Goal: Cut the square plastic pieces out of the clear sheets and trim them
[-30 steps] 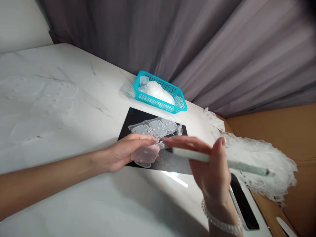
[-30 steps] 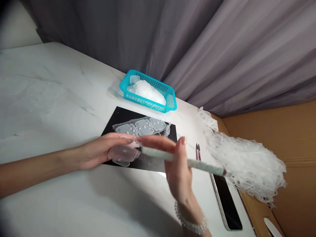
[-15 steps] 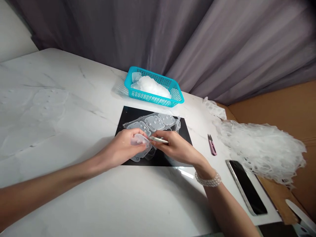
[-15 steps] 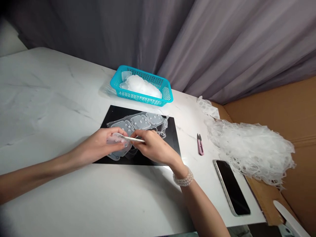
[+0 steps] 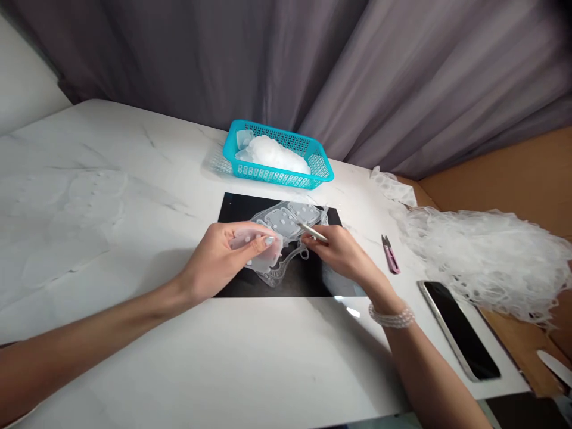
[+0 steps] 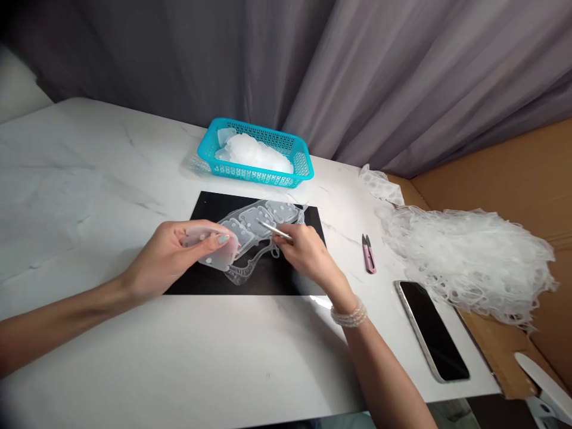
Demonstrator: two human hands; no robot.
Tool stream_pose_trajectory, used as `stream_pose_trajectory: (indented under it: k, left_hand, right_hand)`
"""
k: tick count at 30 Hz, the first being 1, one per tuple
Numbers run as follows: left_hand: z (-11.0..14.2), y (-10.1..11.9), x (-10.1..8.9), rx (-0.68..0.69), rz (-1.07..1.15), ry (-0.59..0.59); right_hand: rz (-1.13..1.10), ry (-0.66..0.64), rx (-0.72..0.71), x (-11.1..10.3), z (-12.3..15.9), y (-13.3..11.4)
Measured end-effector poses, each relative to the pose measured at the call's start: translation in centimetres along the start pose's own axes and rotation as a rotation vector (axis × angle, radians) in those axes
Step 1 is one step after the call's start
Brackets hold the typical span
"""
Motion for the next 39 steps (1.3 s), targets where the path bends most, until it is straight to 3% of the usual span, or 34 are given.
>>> stream_pose_trajectory:
  k: [3, 6, 12, 16, 24, 33, 39]
  left_hand:
    - [0.2, 0.0, 0.3, -0.022, 0.162, -0.087]
    - [0.6, -0.3, 0.7, -0.057, 0.271, -0.105]
    - [1.0, -0.4, 1.3, -0.123, 0.449, -0.107]
    - [1.3, -0.6, 1.9, -0.229, 0.636, -0.179]
    - [1.7, -1.0, 2.2, -0.345, 0.828, -0.174]
    - [1.5, -0.7, 2.0, -0.315, 0.834, -0.086]
    - [2.0, -1.6, 1.9, -0.405, 0.834, 0.177]
  right_hand:
    - [-0.113, 0.065, 0.047, -1.3, 0.6, 0.3]
    - [-0.311, 0.156, 0.030, -1.9, 1.9, -1.6]
    - [-0.713, 0.122, -0.010, -0.1, 4.1, -5.5]
    - [-0.854, 0.140, 0.034, 0.7, 4.1, -5.6]
    - [-0.990, 0.108, 0.084, 1.0, 3.9, -5.1]
    - [-1.045, 0.137, 0.131, 1.0, 3.7, -4.7]
    - [-1.132, 0.252, 0.178, 0.6, 3.2, -3.5]
Point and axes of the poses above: each hand's wrist, its own z-axis away from the middle knuckle, its own x-axis out of the palm, y = z × x, the point moved 4 cm from there along -z, towards the middle knuckle, and after that the axes turned 3 degrees about -x, right-handed, at the moved point
